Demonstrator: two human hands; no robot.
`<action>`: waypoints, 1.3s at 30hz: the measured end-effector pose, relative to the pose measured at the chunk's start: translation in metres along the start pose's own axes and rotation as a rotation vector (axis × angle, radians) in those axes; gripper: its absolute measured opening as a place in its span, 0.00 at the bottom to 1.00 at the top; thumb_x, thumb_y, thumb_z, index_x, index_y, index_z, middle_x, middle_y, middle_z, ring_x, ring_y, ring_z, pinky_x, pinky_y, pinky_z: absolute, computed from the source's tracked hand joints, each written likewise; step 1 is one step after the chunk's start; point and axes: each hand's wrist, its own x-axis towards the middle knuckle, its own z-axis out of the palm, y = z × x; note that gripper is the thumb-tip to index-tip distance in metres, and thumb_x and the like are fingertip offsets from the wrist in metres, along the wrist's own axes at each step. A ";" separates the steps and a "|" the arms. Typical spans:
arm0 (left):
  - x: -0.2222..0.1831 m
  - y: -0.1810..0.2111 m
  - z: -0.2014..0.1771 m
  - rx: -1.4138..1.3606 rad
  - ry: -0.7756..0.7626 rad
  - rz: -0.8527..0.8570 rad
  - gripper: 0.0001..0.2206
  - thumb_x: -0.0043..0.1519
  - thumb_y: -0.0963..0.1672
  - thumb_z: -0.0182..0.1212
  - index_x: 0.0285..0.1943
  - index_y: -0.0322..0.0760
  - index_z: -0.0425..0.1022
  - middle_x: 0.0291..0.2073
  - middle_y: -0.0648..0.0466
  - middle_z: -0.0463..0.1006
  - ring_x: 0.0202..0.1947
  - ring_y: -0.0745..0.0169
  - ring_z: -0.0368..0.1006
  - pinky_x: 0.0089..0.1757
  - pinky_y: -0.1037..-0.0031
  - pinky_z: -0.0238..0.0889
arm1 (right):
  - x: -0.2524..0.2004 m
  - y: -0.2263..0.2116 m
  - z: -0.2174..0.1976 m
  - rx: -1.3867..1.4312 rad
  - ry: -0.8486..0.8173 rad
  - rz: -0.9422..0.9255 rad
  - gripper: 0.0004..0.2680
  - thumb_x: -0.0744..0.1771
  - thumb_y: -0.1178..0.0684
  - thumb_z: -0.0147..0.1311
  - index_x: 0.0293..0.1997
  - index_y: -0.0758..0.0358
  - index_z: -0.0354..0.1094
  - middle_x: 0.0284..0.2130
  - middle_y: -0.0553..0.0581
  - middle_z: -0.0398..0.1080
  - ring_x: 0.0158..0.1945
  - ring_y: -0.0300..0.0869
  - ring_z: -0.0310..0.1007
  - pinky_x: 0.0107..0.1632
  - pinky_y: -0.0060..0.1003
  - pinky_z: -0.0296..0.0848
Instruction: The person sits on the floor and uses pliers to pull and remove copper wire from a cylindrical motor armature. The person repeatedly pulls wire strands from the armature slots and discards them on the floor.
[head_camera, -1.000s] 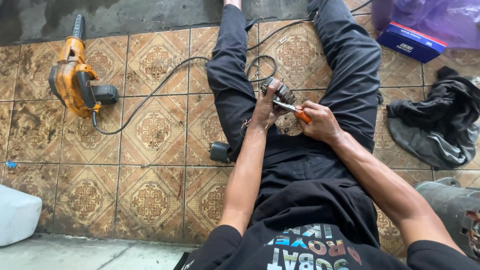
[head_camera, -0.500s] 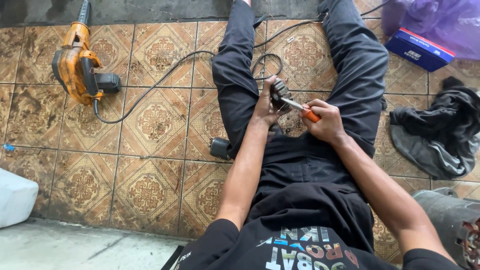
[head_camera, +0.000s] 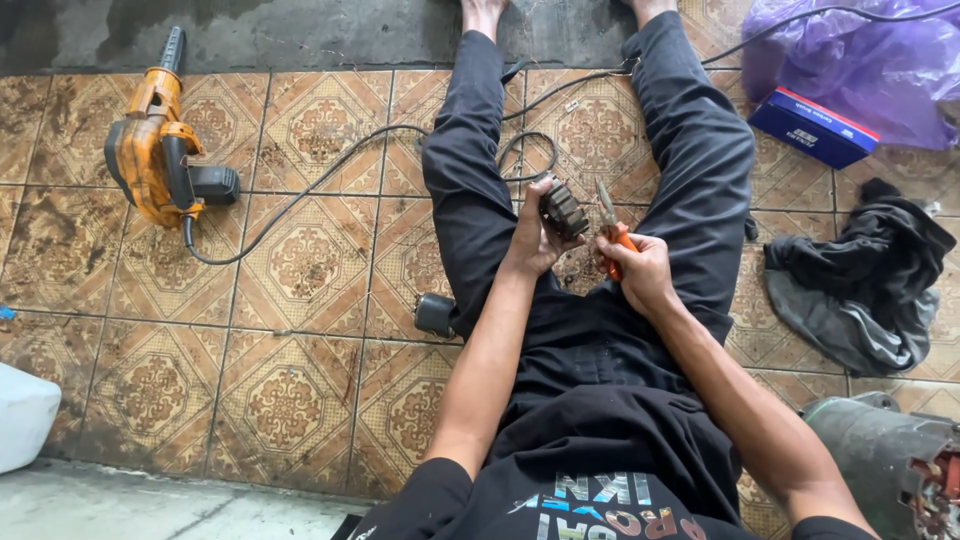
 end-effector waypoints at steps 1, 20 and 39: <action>0.010 -0.006 -0.012 -0.005 0.000 0.003 0.21 0.55 0.58 0.64 0.36 0.45 0.64 0.28 0.57 0.68 0.28 0.60 0.69 0.36 0.59 0.71 | -0.001 -0.004 -0.003 -0.005 -0.004 0.000 0.05 0.61 0.65 0.65 0.27 0.72 0.70 0.17 0.59 0.66 0.19 0.40 0.70 0.24 0.33 0.72; 0.016 -0.006 -0.012 -0.080 0.178 0.018 0.21 0.51 0.60 0.69 0.36 0.46 0.73 0.28 0.57 0.75 0.33 0.58 0.74 0.40 0.60 0.73 | -0.004 -0.037 -0.003 -0.855 -0.204 -0.202 0.14 0.69 0.43 0.59 0.31 0.65 0.76 0.47 0.53 0.77 0.52 0.54 0.76 0.49 0.43 0.72; 0.023 -0.012 -0.018 0.019 0.183 0.007 0.20 0.50 0.57 0.72 0.35 0.47 0.72 0.28 0.56 0.73 0.33 0.56 0.74 0.41 0.53 0.74 | -0.004 -0.036 0.001 -0.835 -0.153 -0.208 0.16 0.69 0.43 0.58 0.22 0.60 0.74 0.35 0.54 0.78 0.40 0.50 0.78 0.43 0.41 0.73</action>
